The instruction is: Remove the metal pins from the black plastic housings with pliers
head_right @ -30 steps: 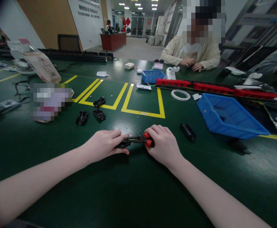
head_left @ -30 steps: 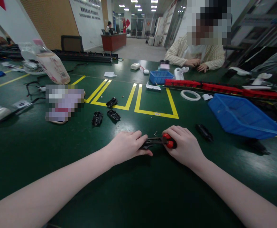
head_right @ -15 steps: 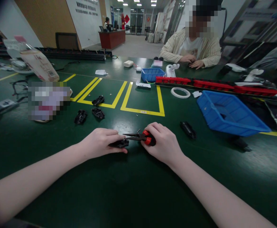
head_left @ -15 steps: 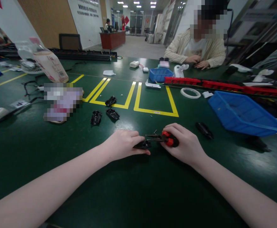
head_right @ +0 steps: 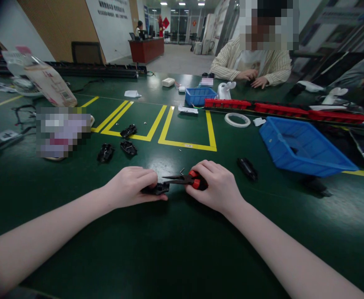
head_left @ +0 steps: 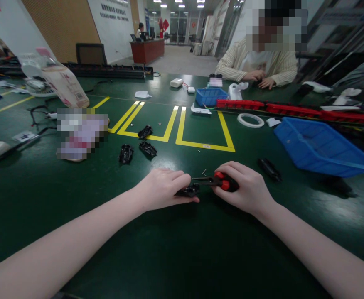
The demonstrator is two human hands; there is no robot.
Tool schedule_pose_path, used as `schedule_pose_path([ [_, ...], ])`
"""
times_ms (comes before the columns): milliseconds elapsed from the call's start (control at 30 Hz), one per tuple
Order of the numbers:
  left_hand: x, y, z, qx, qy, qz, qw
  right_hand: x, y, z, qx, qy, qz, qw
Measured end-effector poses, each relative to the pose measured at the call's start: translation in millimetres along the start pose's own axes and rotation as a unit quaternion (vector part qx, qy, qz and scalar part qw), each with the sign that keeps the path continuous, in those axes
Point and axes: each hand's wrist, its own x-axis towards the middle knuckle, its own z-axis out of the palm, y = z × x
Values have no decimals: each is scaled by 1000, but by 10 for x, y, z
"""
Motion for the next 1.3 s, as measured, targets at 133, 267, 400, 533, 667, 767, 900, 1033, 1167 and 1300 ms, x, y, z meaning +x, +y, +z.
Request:
schedule_pose_path([
  [133,-3,-12,0,20,2,10,1000,1,-7,-17,5,-12,2,1000],
  [267,7,-15,-12,7,-22,-5,1000,7,8,-35,11,-18,-10,1000],
  [400,11,-17,-9,-3,-53,-20,998,8,48,-28,-2,-17,-29,999],
  [533,4,-21,-4,-20,-53,-20,998,4,43,-21,-11,-18,-42,999],
  [667,0,-22,-11,-37,-43,-11,998,0,21,-20,-9,-15,-36,999],
  [767,3,-20,-9,-31,-45,-7,998,-5,20,-16,-1,-15,-36,999],
  [900,8,-12,11,-13,-54,2,998,-5,21,-13,5,-13,-30,999],
  [1033,12,-4,19,1,-60,8,998,-3,15,-9,13,-15,-23,1000],
  [1167,15,-3,8,9,-62,9,998,-4,4,-10,41,-7,5,999],
  [1300,16,-4,-3,13,-60,7,998,5,-28,-37,57,-14,30,998],
])
